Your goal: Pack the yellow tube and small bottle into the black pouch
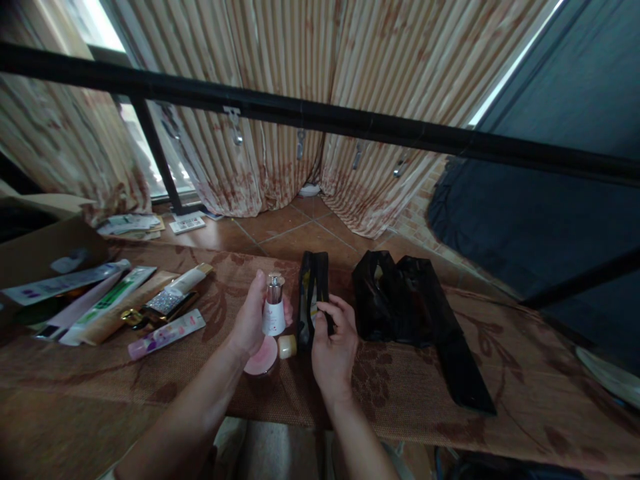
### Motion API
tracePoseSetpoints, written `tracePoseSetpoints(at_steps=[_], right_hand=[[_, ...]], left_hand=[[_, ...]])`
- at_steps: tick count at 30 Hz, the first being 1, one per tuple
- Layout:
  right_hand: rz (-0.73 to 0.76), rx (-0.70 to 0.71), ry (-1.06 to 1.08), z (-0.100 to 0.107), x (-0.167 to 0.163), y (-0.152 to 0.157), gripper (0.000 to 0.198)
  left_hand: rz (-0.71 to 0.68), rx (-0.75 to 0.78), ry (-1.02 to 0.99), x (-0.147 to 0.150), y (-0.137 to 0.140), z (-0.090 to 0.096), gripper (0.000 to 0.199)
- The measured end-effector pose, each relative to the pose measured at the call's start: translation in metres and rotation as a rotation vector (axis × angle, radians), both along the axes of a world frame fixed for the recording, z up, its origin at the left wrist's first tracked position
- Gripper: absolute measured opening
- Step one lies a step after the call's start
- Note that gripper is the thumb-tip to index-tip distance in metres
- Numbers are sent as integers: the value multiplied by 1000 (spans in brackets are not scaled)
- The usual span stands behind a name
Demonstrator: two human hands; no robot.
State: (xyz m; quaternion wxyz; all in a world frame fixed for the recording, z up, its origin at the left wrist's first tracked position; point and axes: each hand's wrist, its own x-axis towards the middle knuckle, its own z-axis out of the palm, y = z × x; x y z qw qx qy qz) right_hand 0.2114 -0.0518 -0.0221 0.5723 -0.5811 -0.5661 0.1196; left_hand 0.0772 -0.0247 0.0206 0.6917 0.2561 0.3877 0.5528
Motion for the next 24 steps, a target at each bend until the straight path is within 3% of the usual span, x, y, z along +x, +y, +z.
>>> tracePoseSetpoints(at_steps=[24], right_hand=[[9, 3, 11, 1, -1, 0, 20]], left_hand=[[-16, 107, -67, -3, 1, 6, 38]])
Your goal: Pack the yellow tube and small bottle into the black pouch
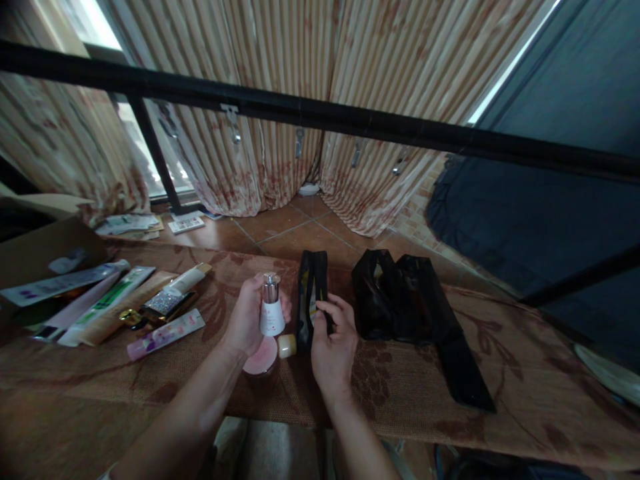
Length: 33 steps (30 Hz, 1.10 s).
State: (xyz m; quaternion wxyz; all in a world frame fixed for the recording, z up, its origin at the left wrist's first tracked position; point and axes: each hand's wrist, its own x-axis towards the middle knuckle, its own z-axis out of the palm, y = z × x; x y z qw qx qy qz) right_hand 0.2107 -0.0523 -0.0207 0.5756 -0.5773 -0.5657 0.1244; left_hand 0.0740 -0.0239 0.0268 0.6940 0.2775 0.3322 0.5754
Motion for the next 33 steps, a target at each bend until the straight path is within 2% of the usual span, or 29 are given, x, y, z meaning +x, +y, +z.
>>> tracePoseSetpoints(at_steps=[5, 11, 26, 33], right_hand=[[2, -1, 6, -2, 0, 1, 19], [0, 0, -2, 0, 1, 1, 19], [-2, 0, 16, 1, -1, 0, 19], [2, -2, 13, -1, 0, 1, 19]], left_hand=[[-59, -92, -36, 2, 1, -3, 48], [-95, -83, 76, -1, 1, -6, 69], [-138, -71, 61, -7, -1, 5, 55], [-113, -64, 77, -5, 1, 0, 55]])
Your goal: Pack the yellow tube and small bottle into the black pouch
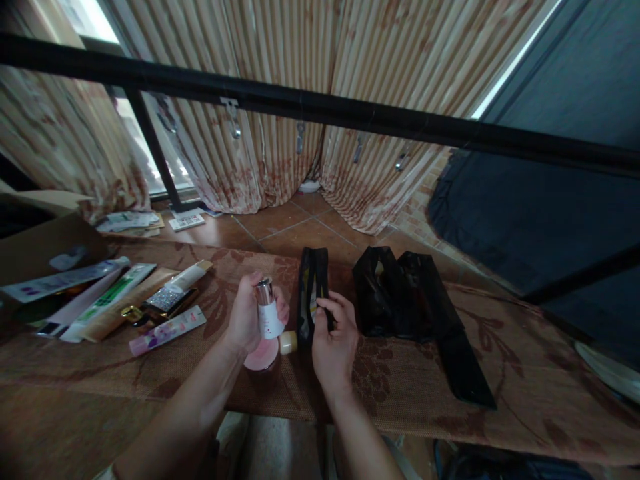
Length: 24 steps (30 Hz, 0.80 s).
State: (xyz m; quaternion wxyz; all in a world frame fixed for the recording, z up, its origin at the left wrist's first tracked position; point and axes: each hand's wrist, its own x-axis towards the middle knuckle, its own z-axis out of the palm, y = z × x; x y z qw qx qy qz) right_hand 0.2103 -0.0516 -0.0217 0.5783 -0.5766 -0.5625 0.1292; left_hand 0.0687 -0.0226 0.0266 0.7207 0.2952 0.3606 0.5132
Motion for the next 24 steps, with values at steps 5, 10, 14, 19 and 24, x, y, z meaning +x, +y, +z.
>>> tracePoseSetpoints(at_steps=[5, 10, 14, 19, 24], right_hand=[[0, -7, -9, 1, 0, 0, 19], [1, -11, -2, 0, 0, 0, 19], [5, -2, 0, 0, 0, -1, 19], [5, -9, -6, 1, 1, -1, 19], [3, -5, 2, 0, 0, -1, 18]], left_hand=[[2, -2, 0, 0, 0, -1, 57], [0, 10, 0, 1, 0, -2, 60], [9, 30, -9, 3, 0, -5, 61], [9, -20, -18, 1, 0, -1, 56], [17, -19, -28, -2, 0, 4, 48]])
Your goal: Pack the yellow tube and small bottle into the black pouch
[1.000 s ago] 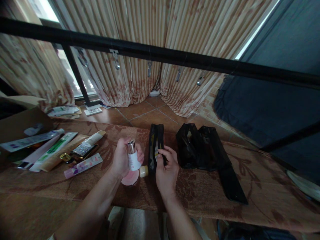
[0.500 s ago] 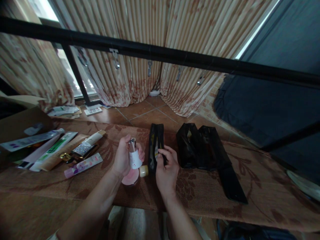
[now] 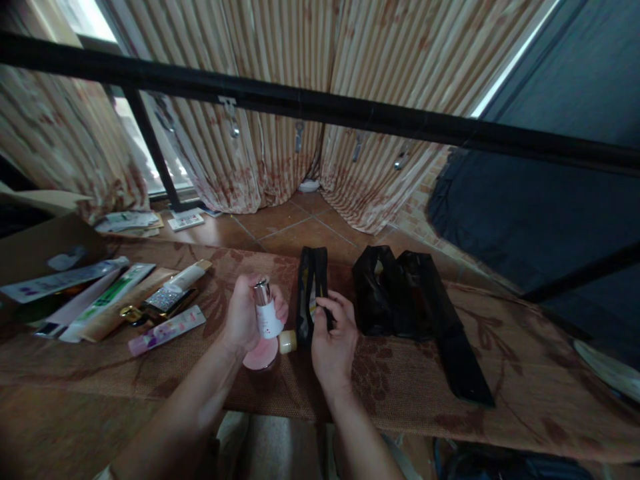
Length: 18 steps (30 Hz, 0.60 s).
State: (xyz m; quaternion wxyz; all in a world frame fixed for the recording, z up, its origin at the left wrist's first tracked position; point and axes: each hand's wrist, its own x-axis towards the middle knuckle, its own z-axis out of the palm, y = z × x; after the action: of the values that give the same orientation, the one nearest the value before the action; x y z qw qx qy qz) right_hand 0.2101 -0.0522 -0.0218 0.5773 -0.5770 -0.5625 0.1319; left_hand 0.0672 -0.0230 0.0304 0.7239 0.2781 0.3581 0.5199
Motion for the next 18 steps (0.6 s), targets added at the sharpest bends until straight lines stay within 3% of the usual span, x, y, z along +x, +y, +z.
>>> tracePoseSetpoints(at_steps=[12, 18], right_hand=[[7, 7, -12, 1, 0, 0, 18], [6, 4, 0, 1, 0, 0, 18]], left_hand=[[14, 39, 15, 3, 1, -7, 62], [33, 19, 16, 4, 1, -8, 57]])
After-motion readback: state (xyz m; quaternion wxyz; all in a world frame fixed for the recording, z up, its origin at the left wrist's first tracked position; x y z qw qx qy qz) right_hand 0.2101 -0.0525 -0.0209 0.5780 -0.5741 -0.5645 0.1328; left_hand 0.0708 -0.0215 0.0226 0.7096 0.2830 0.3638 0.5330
